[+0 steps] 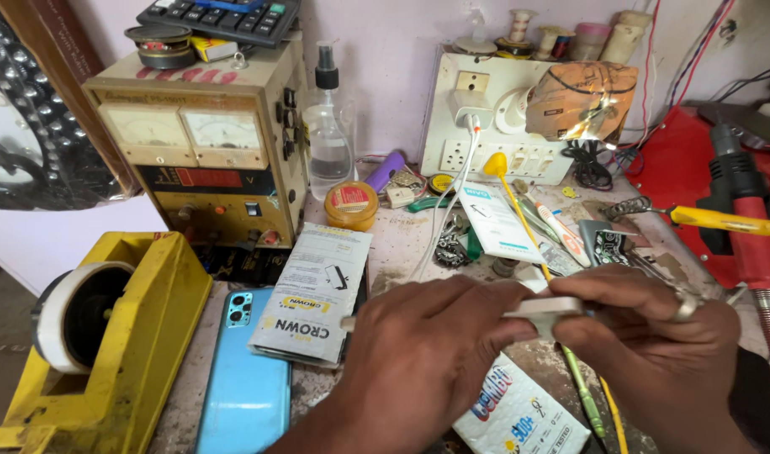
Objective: The person applies adhesive from a small bottle along the edge of a disassembled smartphone's back cover, then presses the cover onto the phone body and aligns it. They then hold the reassembled phone near a power supply unit and press its buttons, appearing to test it.
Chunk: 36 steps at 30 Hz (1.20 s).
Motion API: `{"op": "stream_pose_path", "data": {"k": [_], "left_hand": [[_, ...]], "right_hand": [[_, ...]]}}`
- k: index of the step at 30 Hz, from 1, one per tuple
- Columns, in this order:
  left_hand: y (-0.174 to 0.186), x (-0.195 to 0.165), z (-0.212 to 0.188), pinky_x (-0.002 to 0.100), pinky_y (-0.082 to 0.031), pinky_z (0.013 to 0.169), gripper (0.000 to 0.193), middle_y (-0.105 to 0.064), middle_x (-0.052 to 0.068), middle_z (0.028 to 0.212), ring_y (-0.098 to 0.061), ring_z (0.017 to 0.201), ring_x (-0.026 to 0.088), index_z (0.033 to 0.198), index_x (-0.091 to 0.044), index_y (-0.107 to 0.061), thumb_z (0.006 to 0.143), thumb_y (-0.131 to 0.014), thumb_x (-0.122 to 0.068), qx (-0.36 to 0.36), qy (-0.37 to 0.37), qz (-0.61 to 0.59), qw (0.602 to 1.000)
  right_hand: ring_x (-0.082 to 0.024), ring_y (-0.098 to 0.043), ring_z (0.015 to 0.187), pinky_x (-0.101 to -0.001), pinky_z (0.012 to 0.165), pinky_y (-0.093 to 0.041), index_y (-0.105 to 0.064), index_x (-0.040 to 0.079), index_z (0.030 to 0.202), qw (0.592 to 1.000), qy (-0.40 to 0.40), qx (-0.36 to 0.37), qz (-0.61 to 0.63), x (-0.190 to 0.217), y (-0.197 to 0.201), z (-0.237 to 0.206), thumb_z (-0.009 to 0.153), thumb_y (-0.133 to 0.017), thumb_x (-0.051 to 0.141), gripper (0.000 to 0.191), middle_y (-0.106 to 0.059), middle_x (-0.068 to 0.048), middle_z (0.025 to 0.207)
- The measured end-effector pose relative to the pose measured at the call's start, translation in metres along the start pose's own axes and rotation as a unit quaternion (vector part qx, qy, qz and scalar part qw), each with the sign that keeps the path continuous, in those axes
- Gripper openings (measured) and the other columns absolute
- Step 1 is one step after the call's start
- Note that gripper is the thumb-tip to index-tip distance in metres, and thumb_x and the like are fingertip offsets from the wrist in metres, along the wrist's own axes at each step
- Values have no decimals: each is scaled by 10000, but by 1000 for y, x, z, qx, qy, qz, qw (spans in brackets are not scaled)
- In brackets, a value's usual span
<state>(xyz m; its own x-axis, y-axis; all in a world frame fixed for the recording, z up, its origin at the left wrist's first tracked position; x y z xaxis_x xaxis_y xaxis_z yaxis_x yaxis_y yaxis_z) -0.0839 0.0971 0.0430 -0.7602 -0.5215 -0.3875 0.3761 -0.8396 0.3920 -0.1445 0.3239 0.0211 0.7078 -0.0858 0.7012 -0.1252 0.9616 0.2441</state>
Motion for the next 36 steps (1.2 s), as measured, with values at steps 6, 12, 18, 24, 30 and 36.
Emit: {"op": "stream_pose_path", "data": {"k": [6, 12, 18, 24, 30, 36], "left_hand": [[-14, -2, -6, 326, -621, 885, 214, -767, 132, 1112, -787, 995, 242, 1235, -30, -692, 1052, -724, -135, -20, 29, -203, 978], [-24, -4, -11, 320, -620, 881, 246, -772, 127, 1092, -779, 981, 213, 1241, -15, -700, 1024, -729, -128, -15, 63, -254, 965], [-30, -4, -17, 300, -617, 865, 242, -776, 128, 1083, -784, 983, 187, 1215, -6, -702, 1003, -731, -119, -19, 96, -274, 957], [-37, 1, -22, 291, -599, 862, 246, -739, 135, 1091, -761, 988, 184, 1223, 12, -658, 1013, -714, -102, -19, 97, -274, 957], [-48, 9, -22, 265, -557, 875, 213, -725, 95, 1057, -659, 980, 91, 1247, 26, -628, 1060, -646, -74, -35, 175, -400, 899], [-52, 5, -14, 269, -534, 1013, 257, -708, 76, 1161, -660, 1121, 101, 1269, 30, -609, 1024, -658, -33, -54, 182, -442, 877]], "right_hand": [[-180, -734, 1021, -299, 860, -630, -734, -14, 1130, 998, 16, -6, 68, 14, 9, -2, 862, -755, -9, 269, -736, -186, 1124], [-156, -731, 975, -276, 807, -622, -734, 1, 1067, 998, 53, -2, -40, 37, 6, -3, 832, -775, -30, 240, -741, -153, 1080], [-146, -728, 933, -260, 784, -606, -746, -1, 1039, 997, 41, 33, -58, 44, 6, 3, 819, -788, -35, 227, -715, -134, 1032], [-134, -708, 938, -250, 793, -587, -766, -2, 1053, 995, 41, 63, -71, 37, 3, 9, 836, -798, -10, 219, -746, -112, 1014], [-120, -715, 871, -261, 753, -598, -783, -7, 1079, 991, -134, 16, -2, 11, 6, 11, 777, -790, -6, 302, -791, -108, 990], [-104, -712, 883, -255, 724, -608, -788, -26, 1082, 989, -145, 15, 7, -2, 14, 11, 805, -790, -26, 277, -788, -94, 1029]]}}
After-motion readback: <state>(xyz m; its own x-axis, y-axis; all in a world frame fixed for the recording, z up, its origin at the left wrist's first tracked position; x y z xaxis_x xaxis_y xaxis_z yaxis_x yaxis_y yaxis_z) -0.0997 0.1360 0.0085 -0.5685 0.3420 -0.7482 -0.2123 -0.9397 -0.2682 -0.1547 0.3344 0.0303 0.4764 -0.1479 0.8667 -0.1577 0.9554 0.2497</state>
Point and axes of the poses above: each hand's wrist, its own z-axis towards the middle knuckle, its own y-axis out of the back of the hand, x = y × z, the point moved 2 cm from there along z, towards the middle knuckle
